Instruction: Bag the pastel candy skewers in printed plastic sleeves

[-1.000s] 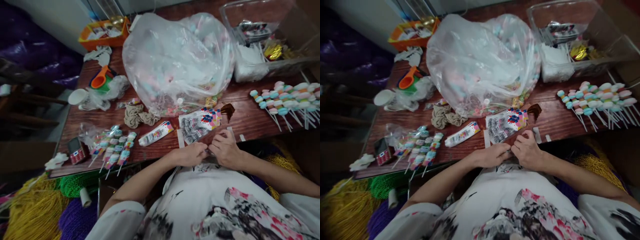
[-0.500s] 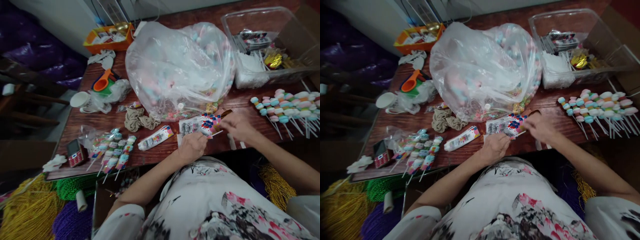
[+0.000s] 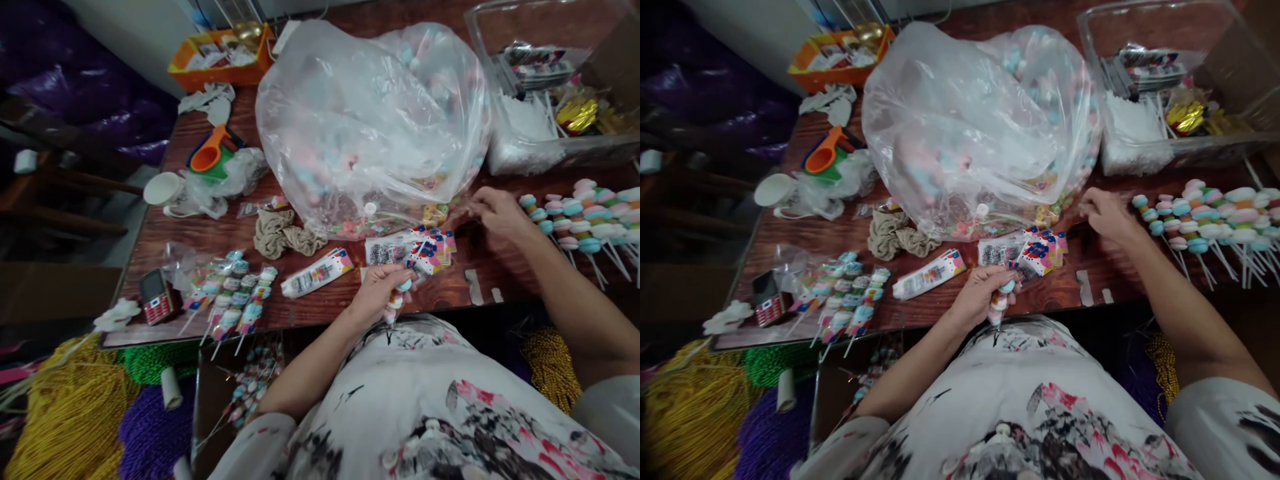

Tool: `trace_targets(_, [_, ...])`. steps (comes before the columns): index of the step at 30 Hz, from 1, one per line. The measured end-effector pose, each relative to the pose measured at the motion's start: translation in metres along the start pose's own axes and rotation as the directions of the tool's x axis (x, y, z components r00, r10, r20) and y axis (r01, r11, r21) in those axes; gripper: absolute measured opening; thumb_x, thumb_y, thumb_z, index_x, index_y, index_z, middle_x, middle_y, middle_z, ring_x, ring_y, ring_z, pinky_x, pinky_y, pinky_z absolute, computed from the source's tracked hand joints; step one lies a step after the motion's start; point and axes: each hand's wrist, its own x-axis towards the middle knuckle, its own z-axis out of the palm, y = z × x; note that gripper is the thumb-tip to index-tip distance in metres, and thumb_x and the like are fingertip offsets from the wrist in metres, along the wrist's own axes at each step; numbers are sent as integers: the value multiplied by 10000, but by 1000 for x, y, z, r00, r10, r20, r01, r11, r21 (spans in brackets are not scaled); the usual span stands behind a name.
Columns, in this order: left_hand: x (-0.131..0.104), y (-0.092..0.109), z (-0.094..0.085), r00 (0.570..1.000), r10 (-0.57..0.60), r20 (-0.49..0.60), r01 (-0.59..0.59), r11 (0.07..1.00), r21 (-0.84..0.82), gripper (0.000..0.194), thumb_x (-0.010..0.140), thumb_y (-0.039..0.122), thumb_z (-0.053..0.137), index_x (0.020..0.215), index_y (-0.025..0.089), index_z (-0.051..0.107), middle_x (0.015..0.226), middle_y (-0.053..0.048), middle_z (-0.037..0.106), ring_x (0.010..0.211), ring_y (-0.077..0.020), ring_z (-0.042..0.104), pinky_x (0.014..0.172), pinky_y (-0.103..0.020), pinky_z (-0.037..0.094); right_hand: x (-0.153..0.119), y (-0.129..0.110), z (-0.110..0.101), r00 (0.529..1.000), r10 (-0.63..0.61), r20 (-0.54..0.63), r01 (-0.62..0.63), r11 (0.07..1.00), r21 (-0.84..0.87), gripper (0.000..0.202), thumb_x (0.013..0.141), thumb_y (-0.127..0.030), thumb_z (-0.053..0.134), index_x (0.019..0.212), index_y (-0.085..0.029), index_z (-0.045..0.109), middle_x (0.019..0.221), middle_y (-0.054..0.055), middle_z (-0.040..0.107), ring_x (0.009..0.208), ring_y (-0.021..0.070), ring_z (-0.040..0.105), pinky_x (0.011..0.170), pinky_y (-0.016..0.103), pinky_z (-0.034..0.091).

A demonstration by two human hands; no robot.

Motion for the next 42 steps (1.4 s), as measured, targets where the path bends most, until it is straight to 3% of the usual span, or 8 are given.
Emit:
trace_targets(4, [2,5,8,993,105,54,-103,994,-37,281,682,402,780,748,134,727,828,-48,661,520,-57,545,418,-169,414,-30,-15,-10,983,5,-183,46,960,275,149,897,-309,454,879,-231,581,734,29,633,677,192,582,662,333,457])
trace_targets(8, [21,11,28,950,296,103,-301,953,37,219,698,377,771,765,169,754,1148,-68,629,746,-80,583,552,-177,470,-60,-52,0,959,-210,-188,252,939,233,120,852,-286,527,817,-236,630,852,45,683,878,227,623,834,382,467])
trace_targets(14, [32,12,30,822,513,247,-565,789,243,197,766,313,719,674,138,716,779,-34,614,759,-108,553,707,-239,458,-89,-88,25,991,-111,-75,134,765,630,165,868,-334,524,1007,-245,521,804,13,610,738,176,584,710,326,477])
trace_targets(17, [22,4,23,852,415,318,-499,827,260,258,753,355,723,654,118,697,656,-7,577,633,-81,503,605,-213,411,-97,-99,39,994,-44,-98,103,627,772,234,875,-367,538,1055,-251,445,738,-27,563,669,143,559,653,281,455])
trace_targets(22, [4,-6,15,957,142,253,-172,980,102,390,665,471,794,752,99,714,610,-14,628,508,-66,518,508,-198,405,-107,-112,51,998,-29,-61,66,583,810,269,893,-349,514,1134,-260,434,796,-16,564,664,130,551,622,265,462])
trace_targets(33, [-1,-10,10,978,26,206,1,992,-128,396,517,377,904,733,96,726,701,-53,709,567,-113,640,480,-201,472,-115,-119,52,994,-22,-103,97,582,808,273,880,-327,564,1131,-254,484,716,-33,565,606,123,546,560,247,444])
trace_targets(39, [-6,-6,1,992,21,127,0,986,-165,368,504,342,897,719,93,732,675,-60,714,542,-117,634,458,-195,454,-115,-98,43,975,-110,191,-88,602,793,256,820,-428,648,723,-191,644,619,-3,589,564,111,513,550,251,417])
trace_targets(42, [-7,-7,-2,992,43,116,-25,988,-153,354,515,343,891,703,92,725,636,-45,696,517,-94,602,463,-191,442,-116,-95,42,949,-131,288,-157,596,787,293,789,-463,674,711,-181,668,609,4,590,530,103,470,507,250,380])
